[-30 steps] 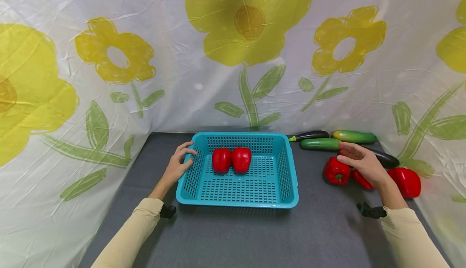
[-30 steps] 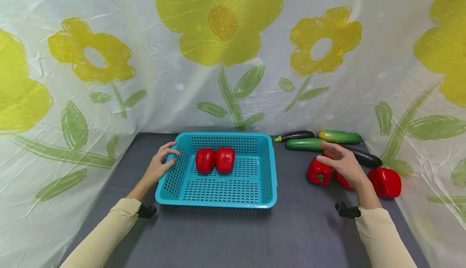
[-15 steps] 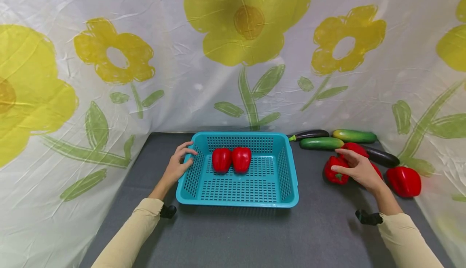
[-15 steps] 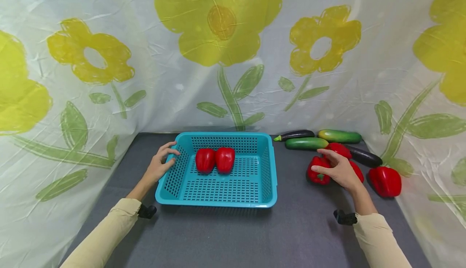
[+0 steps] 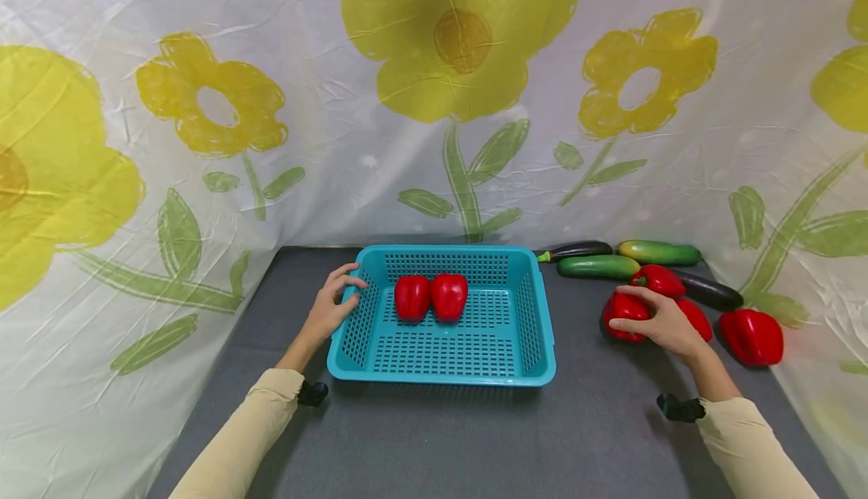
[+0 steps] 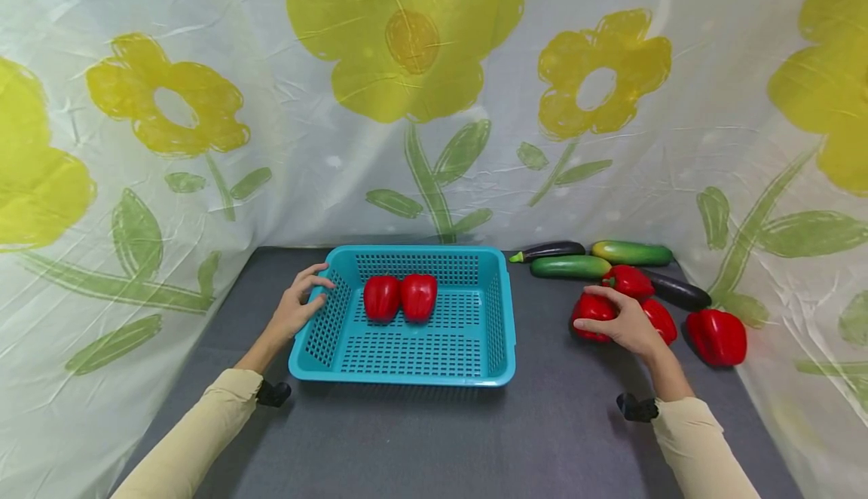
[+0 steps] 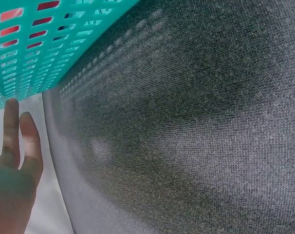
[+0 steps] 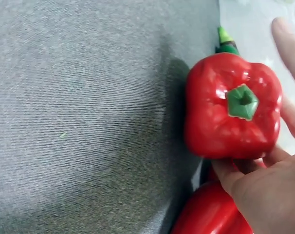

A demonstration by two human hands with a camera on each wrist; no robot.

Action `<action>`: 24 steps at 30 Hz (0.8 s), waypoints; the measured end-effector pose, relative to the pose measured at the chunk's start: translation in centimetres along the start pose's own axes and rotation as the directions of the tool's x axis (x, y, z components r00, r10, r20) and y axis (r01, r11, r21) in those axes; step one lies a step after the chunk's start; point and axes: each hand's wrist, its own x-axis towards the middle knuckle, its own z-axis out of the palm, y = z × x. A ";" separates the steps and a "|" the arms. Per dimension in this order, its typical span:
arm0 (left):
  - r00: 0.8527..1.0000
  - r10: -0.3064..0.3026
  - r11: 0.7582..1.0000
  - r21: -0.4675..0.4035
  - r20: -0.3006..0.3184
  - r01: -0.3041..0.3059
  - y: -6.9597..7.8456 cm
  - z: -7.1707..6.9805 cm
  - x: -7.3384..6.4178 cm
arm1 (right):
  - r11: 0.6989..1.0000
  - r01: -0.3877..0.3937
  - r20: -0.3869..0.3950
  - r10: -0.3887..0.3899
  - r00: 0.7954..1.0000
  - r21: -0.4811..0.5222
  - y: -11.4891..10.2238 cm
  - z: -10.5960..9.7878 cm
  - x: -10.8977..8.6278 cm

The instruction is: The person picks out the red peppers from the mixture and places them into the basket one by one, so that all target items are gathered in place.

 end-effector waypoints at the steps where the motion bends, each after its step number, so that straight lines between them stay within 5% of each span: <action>1: 1.000 0.001 1.000 0.008 0.004 -0.001 0.3 0.0 0.0 | 1.000 -0.002 0.001 0.002 1.000 -0.005 0.0 0.1 0.0; 24: 1.000 -0.016 1.000 -0.019 0.006 0.016 1.1 -0.1 -0.1 | 0.996 -0.002 0.014 0.001 1.000 0.088 -0.5 0.6 0.3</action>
